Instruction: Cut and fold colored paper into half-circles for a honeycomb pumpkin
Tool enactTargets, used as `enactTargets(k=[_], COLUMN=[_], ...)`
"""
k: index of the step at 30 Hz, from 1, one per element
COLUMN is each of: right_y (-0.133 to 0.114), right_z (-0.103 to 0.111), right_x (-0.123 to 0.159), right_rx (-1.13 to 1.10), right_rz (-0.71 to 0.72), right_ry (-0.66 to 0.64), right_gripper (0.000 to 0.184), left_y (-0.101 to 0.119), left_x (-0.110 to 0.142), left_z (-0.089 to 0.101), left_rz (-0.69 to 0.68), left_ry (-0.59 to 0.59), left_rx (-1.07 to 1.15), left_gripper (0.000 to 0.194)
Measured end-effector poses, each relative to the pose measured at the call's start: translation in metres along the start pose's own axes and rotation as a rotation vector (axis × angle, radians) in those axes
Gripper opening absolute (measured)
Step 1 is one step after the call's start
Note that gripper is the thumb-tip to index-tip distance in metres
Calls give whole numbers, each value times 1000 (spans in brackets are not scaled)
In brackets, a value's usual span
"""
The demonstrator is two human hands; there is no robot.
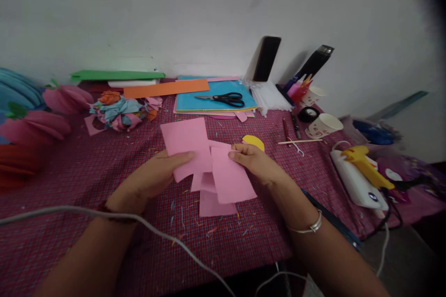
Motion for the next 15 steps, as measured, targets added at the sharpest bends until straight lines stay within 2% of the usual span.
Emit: enactTargets(k=[3, 5, 7, 11, 15], right_y=[-10, -16, -17, -9, -4], right_z=[11, 24, 31, 24, 9], right_x=[2, 4, 6, 2, 0], right_rx=[-76, -108, -115, -83, -2], right_rz=[38, 77, 84, 65, 84], right_ry=[116, 239, 308, 261, 172], right_gripper=[27, 26, 26, 29, 31], left_y=[-4, -6, -7, -7, 6], left_x=[0, 1, 2, 6, 10], left_z=[3, 1, -4, -5, 19], left_rz=[-5, 0, 4, 14, -34], left_ry=[-16, -56, -111, -163, -77], left_rx=[-144, -204, -273, -417, -440], left_gripper=[24, 25, 25, 24, 24])
Point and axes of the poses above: each hand's wrist, its own x-axis away from the middle knuckle, its own z-axis out of the back of the hand, y = z × x, the point moved 10 cm from there along -x, towards the middle knuckle, and after that the axes turned 1 degree about -x, right-handed, at the moved point
